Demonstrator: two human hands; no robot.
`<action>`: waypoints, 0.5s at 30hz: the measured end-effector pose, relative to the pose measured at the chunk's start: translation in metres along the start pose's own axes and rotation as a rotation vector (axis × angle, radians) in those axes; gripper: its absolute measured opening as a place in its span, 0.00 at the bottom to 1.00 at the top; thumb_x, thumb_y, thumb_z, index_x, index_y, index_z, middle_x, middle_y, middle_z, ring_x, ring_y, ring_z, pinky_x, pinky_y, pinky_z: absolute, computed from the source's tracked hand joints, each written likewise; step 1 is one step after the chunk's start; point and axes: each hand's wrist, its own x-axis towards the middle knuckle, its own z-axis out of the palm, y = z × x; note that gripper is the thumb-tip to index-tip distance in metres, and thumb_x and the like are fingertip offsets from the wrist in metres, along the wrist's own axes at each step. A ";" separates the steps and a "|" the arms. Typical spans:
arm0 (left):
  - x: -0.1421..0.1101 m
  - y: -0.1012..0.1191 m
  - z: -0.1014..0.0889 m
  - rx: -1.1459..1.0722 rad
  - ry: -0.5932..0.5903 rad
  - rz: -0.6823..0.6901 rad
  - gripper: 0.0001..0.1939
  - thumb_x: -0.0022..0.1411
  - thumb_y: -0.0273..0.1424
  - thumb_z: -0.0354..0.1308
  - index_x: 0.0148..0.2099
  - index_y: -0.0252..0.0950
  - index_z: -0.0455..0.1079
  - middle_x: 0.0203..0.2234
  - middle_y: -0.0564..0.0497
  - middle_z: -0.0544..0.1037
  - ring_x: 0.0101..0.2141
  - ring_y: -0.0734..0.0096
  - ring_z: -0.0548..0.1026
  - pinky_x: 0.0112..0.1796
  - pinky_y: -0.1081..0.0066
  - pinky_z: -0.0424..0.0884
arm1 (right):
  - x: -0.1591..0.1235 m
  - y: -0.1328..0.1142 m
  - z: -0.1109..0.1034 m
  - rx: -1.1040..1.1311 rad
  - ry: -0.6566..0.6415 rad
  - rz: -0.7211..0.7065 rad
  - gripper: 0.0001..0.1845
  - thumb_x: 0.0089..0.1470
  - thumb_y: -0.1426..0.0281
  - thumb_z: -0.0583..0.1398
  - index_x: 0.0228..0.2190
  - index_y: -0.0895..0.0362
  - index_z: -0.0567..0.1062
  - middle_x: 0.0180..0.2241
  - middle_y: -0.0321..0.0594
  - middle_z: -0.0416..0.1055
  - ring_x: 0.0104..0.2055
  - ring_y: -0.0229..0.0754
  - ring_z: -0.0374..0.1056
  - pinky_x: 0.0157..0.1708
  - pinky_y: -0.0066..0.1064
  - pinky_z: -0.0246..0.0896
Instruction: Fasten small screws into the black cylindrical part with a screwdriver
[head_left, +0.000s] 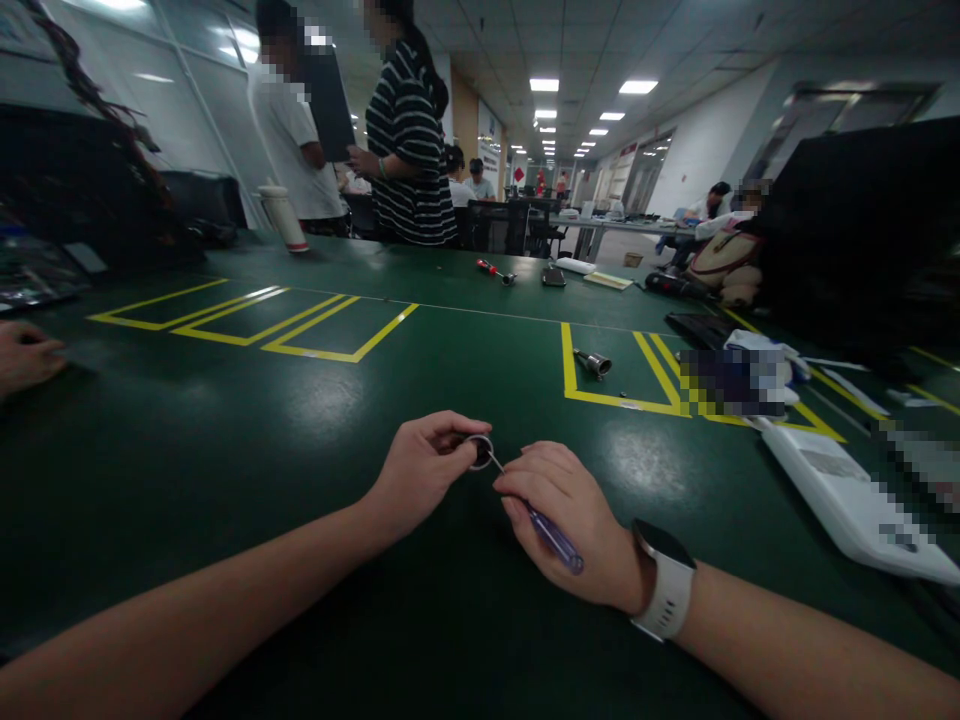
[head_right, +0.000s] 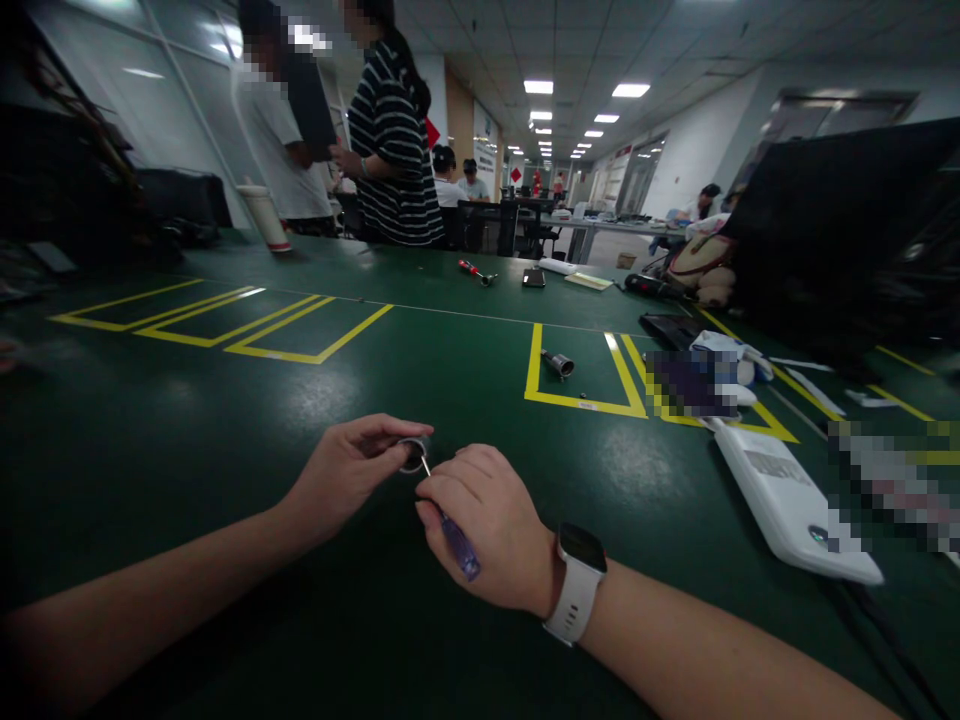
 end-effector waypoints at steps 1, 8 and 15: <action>0.001 0.000 0.000 -0.002 -0.001 -0.003 0.10 0.49 0.26 0.57 0.36 0.31 0.72 0.30 0.49 0.78 0.31 0.70 0.75 0.34 0.70 0.73 | 0.000 0.000 0.000 0.005 -0.006 0.013 0.09 0.54 0.75 0.52 0.38 0.58 0.68 0.34 0.43 0.71 0.37 0.42 0.66 0.43 0.40 0.60; 0.007 -0.007 -0.003 -0.046 -0.076 0.011 0.20 0.45 0.22 0.60 0.44 0.33 0.67 0.38 0.49 0.76 0.38 0.69 0.74 0.40 0.67 0.71 | -0.004 0.007 0.004 0.125 0.123 0.092 0.09 0.54 0.75 0.53 0.38 0.56 0.68 0.35 0.41 0.71 0.39 0.41 0.66 0.43 0.38 0.58; 0.032 -0.023 -0.012 0.343 -0.046 0.216 0.19 0.46 0.25 0.60 0.44 0.35 0.68 0.37 0.48 0.72 0.36 0.67 0.73 0.36 0.64 0.71 | 0.003 0.007 0.000 0.225 0.161 0.290 0.08 0.56 0.72 0.52 0.35 0.55 0.71 0.32 0.39 0.71 0.36 0.40 0.66 0.38 0.35 0.59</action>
